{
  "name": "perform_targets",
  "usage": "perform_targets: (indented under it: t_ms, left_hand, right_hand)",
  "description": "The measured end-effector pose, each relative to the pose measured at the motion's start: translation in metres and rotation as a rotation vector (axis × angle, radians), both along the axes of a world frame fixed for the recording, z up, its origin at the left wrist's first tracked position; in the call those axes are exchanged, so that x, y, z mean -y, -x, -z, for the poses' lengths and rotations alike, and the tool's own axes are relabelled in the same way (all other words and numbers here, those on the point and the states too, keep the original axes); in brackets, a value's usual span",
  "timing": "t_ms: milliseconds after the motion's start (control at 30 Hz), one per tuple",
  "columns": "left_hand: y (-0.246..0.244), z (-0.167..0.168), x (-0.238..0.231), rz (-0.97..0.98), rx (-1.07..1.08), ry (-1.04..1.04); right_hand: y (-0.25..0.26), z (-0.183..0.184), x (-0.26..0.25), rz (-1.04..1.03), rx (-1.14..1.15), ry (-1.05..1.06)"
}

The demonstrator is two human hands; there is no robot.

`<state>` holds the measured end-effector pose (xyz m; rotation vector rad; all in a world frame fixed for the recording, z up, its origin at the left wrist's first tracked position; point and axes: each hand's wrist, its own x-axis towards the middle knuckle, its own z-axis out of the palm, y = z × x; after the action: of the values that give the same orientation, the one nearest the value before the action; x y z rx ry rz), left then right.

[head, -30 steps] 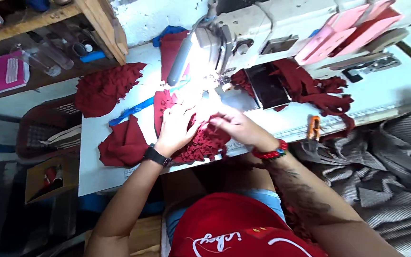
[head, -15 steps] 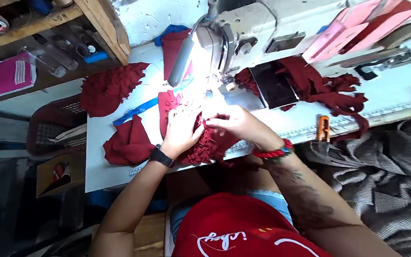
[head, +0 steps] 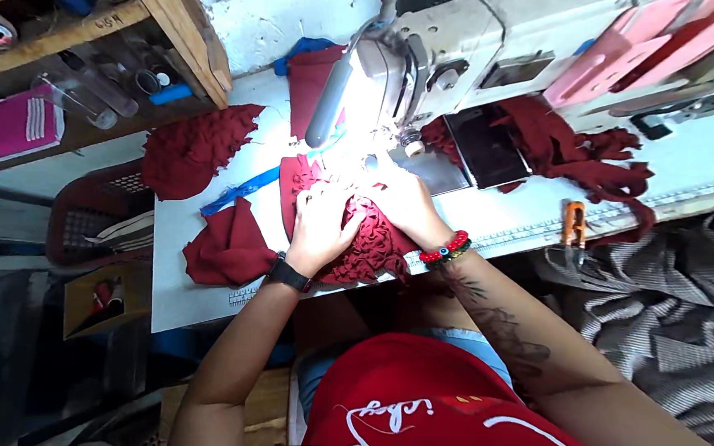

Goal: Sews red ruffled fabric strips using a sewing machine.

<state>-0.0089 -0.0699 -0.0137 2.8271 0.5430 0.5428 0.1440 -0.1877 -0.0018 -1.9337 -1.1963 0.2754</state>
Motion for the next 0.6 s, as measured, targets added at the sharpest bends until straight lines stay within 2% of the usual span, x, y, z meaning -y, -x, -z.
perform_targets:
  t_ms: [333, 467, 600]
  left_hand:
    - [-0.001, -0.004, -0.001, 0.096, -0.109, -0.082]
    - [-0.005, -0.009, -0.007, 0.125, -0.164, -0.107]
    - [-0.01, -0.013, -0.01, 0.131, -0.185, -0.153]
  right_hand:
    - [0.002, 0.0, 0.004, -0.043, 0.054, -0.035]
    - [-0.014, 0.004, 0.001, -0.075, 0.292, 0.049]
    - [-0.027, 0.0, 0.001, -0.118, 0.42, 0.105]
